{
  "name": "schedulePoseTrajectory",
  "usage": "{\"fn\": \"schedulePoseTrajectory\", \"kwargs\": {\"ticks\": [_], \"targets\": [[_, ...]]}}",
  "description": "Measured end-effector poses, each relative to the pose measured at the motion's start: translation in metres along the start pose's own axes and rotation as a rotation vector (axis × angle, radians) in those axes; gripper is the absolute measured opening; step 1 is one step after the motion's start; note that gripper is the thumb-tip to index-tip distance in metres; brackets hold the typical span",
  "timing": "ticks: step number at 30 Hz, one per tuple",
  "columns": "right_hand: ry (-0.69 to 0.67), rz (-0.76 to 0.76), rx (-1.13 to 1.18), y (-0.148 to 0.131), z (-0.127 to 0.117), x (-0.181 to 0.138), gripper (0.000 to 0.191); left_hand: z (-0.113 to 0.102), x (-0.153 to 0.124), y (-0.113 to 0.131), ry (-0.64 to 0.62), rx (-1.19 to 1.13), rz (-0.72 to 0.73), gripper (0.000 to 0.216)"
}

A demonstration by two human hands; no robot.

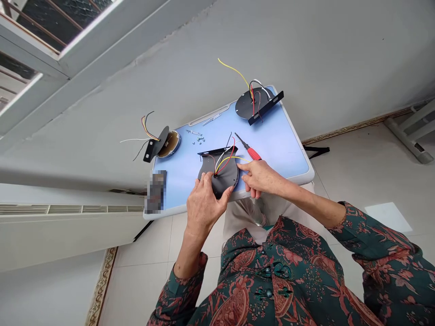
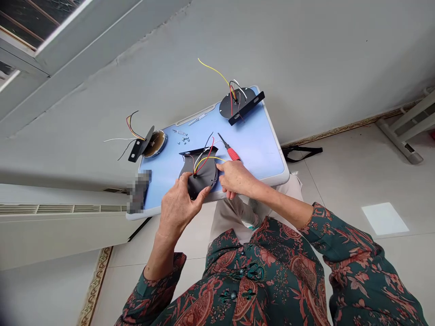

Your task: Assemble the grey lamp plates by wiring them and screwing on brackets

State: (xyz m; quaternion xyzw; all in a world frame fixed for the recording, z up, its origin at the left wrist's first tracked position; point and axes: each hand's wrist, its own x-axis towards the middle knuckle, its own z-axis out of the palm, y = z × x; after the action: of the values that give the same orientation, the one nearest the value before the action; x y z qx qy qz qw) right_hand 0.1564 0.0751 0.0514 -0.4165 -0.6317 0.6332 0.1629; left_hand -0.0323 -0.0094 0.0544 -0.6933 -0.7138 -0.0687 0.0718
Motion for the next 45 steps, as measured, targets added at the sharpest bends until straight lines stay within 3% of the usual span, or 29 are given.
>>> {"fn": "schedulePoseTrajectory", "kwargs": {"ticks": [8,14,25,36,45], "targets": [[0.001,0.018,-0.014,-0.004,0.000,-0.002,0.059,0.009,-0.001,-0.006,-0.013,0.077,0.084,0.065],[-0.006,-0.022,-0.025,0.002,0.002,0.001,0.047,0.013,-0.005,-0.018,0.012,0.026,0.107,0.059],[-0.011,-0.042,-0.024,0.004,0.001,0.000,0.044,0.007,-0.004,-0.008,0.006,-0.010,0.082,0.065],[0.061,-0.037,-0.070,-0.002,0.006,-0.002,0.027,0.024,-0.014,-0.005,0.141,-0.094,0.083,0.068],[0.207,0.148,-0.016,-0.012,0.010,0.003,0.043,0.035,-0.020,0.004,0.286,-0.123,0.027,0.069]]}}
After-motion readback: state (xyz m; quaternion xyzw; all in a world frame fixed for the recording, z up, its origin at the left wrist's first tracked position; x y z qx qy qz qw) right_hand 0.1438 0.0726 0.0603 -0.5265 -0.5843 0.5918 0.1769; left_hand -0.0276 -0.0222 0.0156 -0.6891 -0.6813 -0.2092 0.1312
